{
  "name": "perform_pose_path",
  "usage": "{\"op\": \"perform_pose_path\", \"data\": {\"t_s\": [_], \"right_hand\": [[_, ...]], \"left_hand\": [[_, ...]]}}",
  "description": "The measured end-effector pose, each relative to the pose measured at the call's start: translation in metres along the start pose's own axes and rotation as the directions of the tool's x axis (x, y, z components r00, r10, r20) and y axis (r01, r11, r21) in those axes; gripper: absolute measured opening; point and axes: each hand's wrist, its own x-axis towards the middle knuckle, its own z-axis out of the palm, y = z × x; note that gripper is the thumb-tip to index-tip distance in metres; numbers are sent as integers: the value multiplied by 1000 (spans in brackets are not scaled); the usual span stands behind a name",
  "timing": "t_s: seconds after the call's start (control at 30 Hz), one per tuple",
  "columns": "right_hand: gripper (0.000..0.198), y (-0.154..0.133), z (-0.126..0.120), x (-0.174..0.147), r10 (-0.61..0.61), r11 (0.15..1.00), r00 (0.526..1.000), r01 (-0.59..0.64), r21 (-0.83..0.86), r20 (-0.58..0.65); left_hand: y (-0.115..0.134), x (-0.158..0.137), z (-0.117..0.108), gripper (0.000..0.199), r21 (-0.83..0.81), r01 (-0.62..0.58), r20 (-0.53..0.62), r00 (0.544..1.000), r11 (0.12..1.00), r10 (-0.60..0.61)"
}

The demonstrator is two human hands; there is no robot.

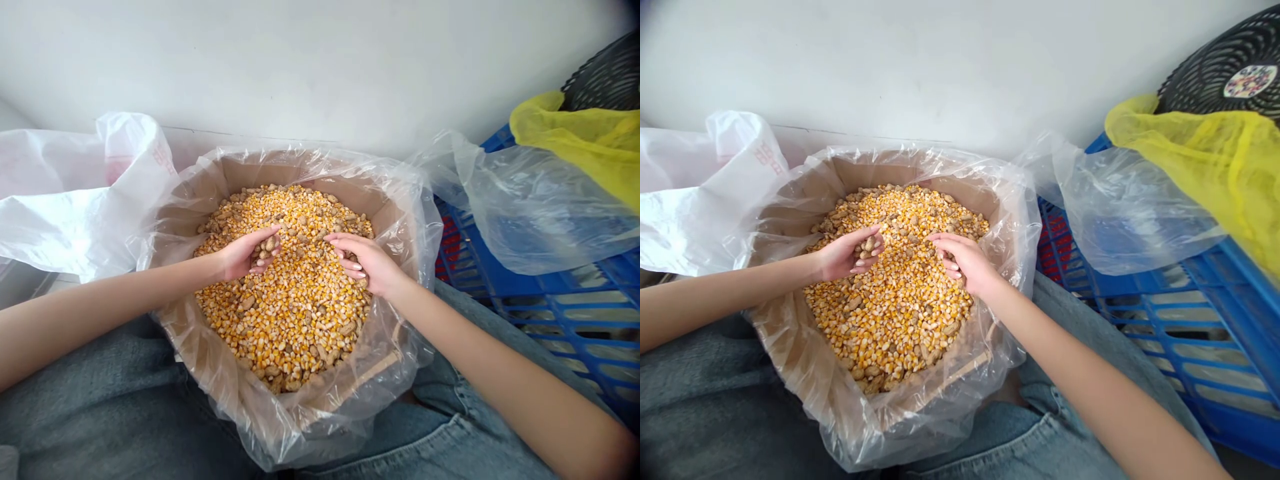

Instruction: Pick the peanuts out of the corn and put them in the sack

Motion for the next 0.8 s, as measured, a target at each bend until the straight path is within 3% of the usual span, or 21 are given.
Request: {"op": "perform_pose_path", "data": {"t_s": [0.07, 0.13, 0.2, 0.3, 0.37, 0.43, 0.6, 0.73, 0.8], "right_hand": [[23, -1, -1, 0, -60, 970, 998, 58, -234, -1], [24, -2, -1, -1, -136, 844, 990, 128, -521, 23], [23, -1, 1, -1, -182, 614, 979, 184, -767, 89], [24, 4, 4, -1, -179, 256, 970, 204, -945, 161], [28, 9, 6, 0, -173, 76, 969, 190, -979, 175], [31, 14, 8, 0, -163, -48, 969, 179, -983, 184], [33, 18, 13, 0, -111, -182, 974, 176, -968, 198], [30, 18, 19, 0, -107, -220, 969, 193, -956, 221], [29, 18, 20, 0, -113, -231, 967, 199, -952, 230]], "left_hand": [[-1, 0, 2, 27, 34, 11, -13, 1000, 999, -11], [-2, 2, 2, 25, 70, 26, -18, 1000, 997, -25], [-4, 3, 1, 22, 122, 37, -11, 999, 992, -36], [-7, 5, 0, 15, 166, 26, -11, 1000, 986, -25], [-7, 7, 0, 11, 117, 27, -20, 1000, 993, -25], [-6, 7, 0, 12, 33, 41, -14, 999, 999, -40], [-3, 10, 4, 19, 3, 65, 11, 998, 998, -65], [-5, 12, 8, 23, 218, 103, 8, 994, 971, -107], [-7, 13, 10, 24, 398, 56, -10, 998, 916, -56]]}}
